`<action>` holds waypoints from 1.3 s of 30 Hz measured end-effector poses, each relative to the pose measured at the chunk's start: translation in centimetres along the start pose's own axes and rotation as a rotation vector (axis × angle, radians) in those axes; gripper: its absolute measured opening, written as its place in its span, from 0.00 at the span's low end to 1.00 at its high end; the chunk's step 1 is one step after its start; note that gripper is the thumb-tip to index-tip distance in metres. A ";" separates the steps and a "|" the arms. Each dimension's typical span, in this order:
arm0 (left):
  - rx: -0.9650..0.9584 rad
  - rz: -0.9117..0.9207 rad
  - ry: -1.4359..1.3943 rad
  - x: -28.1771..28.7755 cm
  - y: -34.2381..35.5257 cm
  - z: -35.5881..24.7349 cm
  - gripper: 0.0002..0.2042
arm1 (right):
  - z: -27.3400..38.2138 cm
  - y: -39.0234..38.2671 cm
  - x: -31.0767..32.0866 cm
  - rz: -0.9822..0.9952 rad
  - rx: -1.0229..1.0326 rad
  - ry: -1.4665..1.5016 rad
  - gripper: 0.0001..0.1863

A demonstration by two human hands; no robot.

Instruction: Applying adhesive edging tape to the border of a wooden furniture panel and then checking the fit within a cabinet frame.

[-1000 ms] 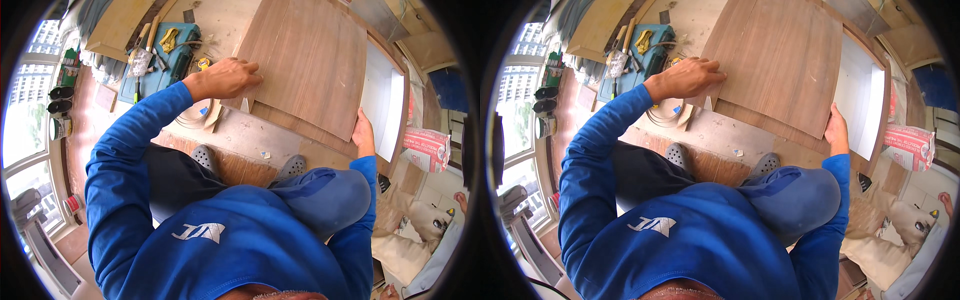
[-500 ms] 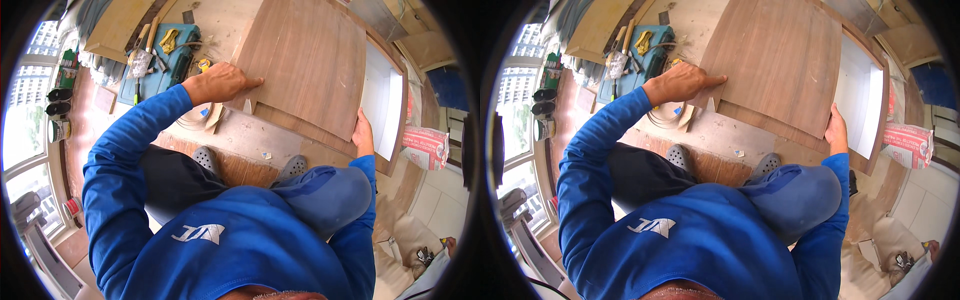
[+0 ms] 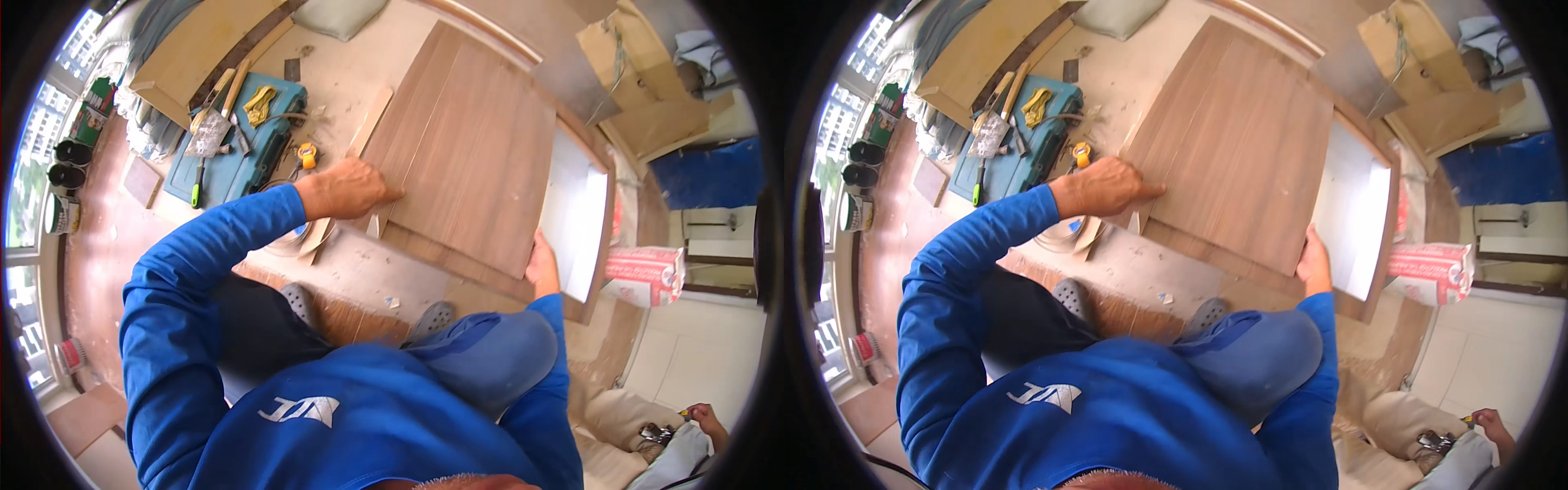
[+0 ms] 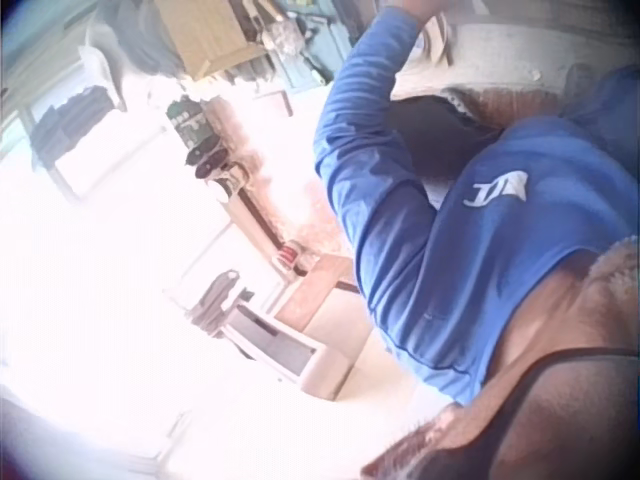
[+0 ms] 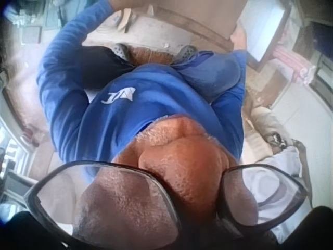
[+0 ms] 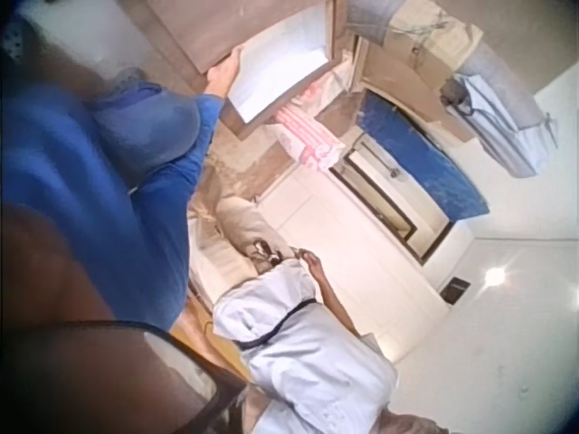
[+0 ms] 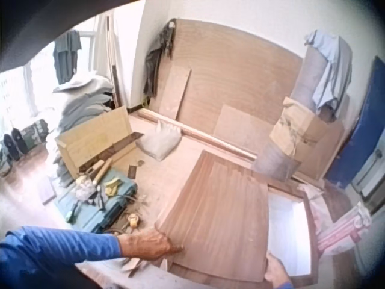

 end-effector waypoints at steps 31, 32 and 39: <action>0.048 -0.049 0.387 -2.0 0.2 -7.9 0.23 | 13.3 18.9 -36.3 -0.069 0.600 -2.193 0.27; 0.065 -0.022 0.352 -2.2 0.4 -7.7 0.23 | 13.5 19.3 -36.6 -0.067 0.595 -2.199 0.27; 0.032 0.028 0.400 -1.6 0.7 -7.9 0.21 | 13.0 20.5 -38.3 -0.222 0.607 -2.447 0.26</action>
Point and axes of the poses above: each hand's wrist, its own y-axis towards the middle knuckle, its own x-axis out of the back of the hand, z = x × y, the point moved 9 cm from there along y, towards the middle knuckle, and after that the axes turned 12 degrees about z, right-handed, at the moved point
